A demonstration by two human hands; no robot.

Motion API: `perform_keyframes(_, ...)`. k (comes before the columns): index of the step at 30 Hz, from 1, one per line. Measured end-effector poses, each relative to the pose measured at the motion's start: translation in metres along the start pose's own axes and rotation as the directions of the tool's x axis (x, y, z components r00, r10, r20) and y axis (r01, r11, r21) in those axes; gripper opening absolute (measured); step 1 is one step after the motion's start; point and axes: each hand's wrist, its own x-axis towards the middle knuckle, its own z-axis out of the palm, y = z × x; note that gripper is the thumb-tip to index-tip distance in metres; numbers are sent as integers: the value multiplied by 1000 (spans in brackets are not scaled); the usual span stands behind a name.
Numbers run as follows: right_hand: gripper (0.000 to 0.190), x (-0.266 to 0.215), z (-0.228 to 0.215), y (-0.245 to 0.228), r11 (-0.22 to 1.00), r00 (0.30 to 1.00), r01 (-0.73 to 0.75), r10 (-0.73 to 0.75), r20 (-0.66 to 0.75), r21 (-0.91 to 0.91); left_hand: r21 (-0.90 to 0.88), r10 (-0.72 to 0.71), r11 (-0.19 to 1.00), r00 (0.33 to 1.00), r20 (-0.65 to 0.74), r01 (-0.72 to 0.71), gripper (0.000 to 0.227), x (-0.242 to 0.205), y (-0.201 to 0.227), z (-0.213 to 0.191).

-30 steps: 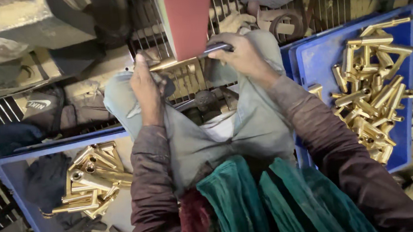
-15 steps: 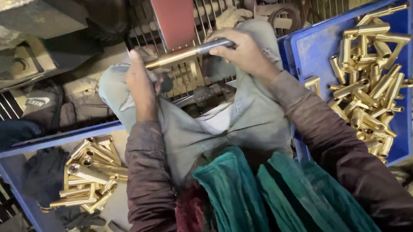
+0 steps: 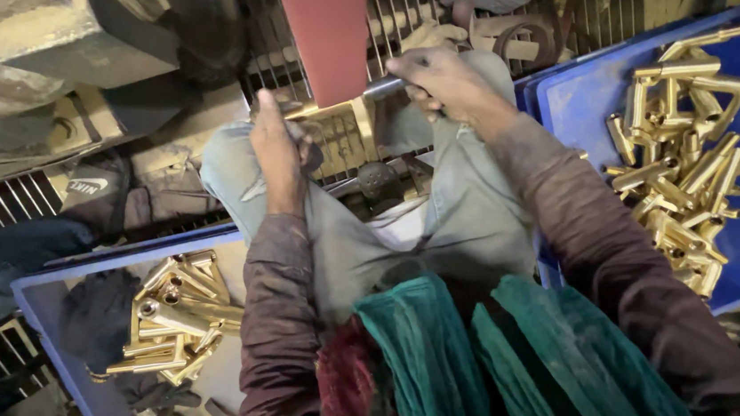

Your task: The person sits on the floor and repeatedly picks up brass-colored metal parts from a blue bin. They press the parts against a rotating grinding wheel to smooth the surfaces, then place the finished parts into a second blue bin. The process is repeated for multiple items.

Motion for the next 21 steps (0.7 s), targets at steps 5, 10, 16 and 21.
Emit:
perform_keyframes(5,22,-33,-4,7,945,952,306,-300,66,-118,-34,5,999,997,81,-3,46,-21,13,-1)
perform_keyframes(10,24,-43,-6,17,593,679,699,-726,111,-400,-30,-22,999,998,66,24,44,-14,4,2)
perform_keyframes(16,25,-23,-6,3,867,893,450,-444,80,-215,-69,-25,997,1000,11,26,42,-3,1,16)
perform_keyframes(21,31,-9,-10,-9,999,999,-32,31,-8,-6,-48,-44,998,999,18,44,50,-4,-1,12)
